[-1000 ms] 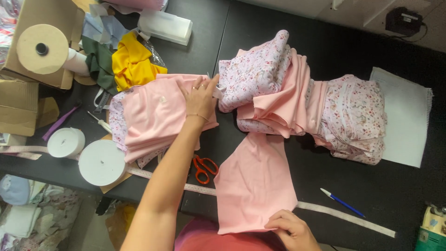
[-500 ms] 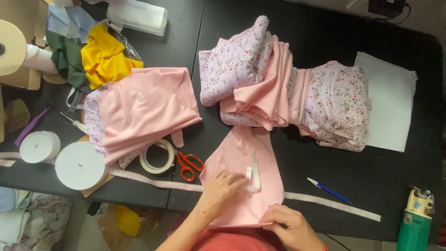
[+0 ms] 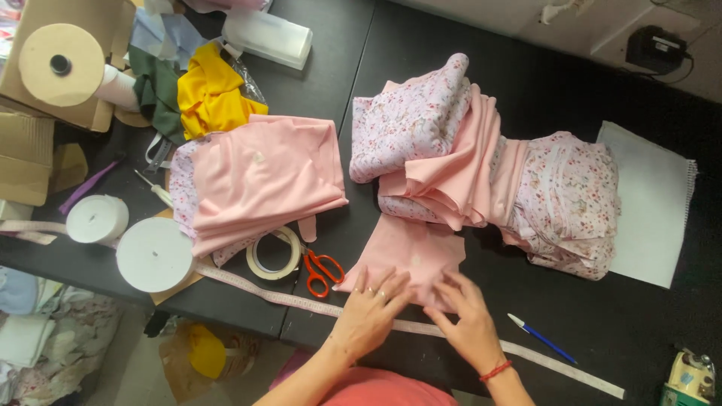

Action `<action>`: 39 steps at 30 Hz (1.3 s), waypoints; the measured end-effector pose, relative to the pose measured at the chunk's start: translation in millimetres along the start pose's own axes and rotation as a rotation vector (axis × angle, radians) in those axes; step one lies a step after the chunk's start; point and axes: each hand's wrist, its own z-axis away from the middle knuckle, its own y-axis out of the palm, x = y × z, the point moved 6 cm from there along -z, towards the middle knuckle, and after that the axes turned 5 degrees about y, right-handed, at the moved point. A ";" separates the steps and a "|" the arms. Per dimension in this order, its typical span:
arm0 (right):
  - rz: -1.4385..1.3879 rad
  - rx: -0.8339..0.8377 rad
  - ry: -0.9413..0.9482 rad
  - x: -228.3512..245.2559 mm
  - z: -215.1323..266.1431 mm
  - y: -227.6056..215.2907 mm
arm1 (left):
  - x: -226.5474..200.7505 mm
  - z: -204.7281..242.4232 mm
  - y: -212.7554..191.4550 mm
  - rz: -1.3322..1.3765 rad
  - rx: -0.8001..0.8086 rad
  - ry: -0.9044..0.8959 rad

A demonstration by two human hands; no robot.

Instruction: Folding and organizing fabric pieces on a work table

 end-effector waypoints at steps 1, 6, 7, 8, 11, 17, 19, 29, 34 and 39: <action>0.157 0.031 -0.102 -4.0 9.7 12.3 | 9.1 2.9 7.7 -0.005 -0.076 -0.011; 0.435 -0.099 -0.351 0.7 10.8 25.5 | 38.1 4.6 -6.7 0.003 -0.257 0.060; 0.351 -0.073 -0.319 5.9 6.1 18.2 | 41.9 4.5 -9.6 0.045 -0.153 0.054; 0.271 -0.052 -0.282 9.6 0.7 9.8 | 45.8 2.3 -11.2 0.088 -0.052 0.057; -0.092 0.173 -0.140 46.3 -27.1 -13.4 | 69.2 -4.3 -88.0 0.218 -0.162 -0.080; -0.178 0.279 -0.325 157.6 -113.0 -10.0 | 139.8 7.2 -199.5 0.123 -0.197 -0.091; -0.197 0.186 -0.391 194.4 -130.5 -10.3 | 144.2 8.4 -240.8 0.063 -0.306 -0.096; 0.152 0.109 -0.607 155.3 -154.8 135.9 | 220.6 109.7 -132.4 -0.226 -0.111 -0.218; 0.336 0.236 -0.558 132.7 -152.2 160.9 | 232.7 119.7 -121.5 -0.204 -0.094 -0.294; 0.296 0.219 -0.627 162.7 -169.0 149.8 | 244.3 96.4 -137.4 -0.325 -0.174 -0.191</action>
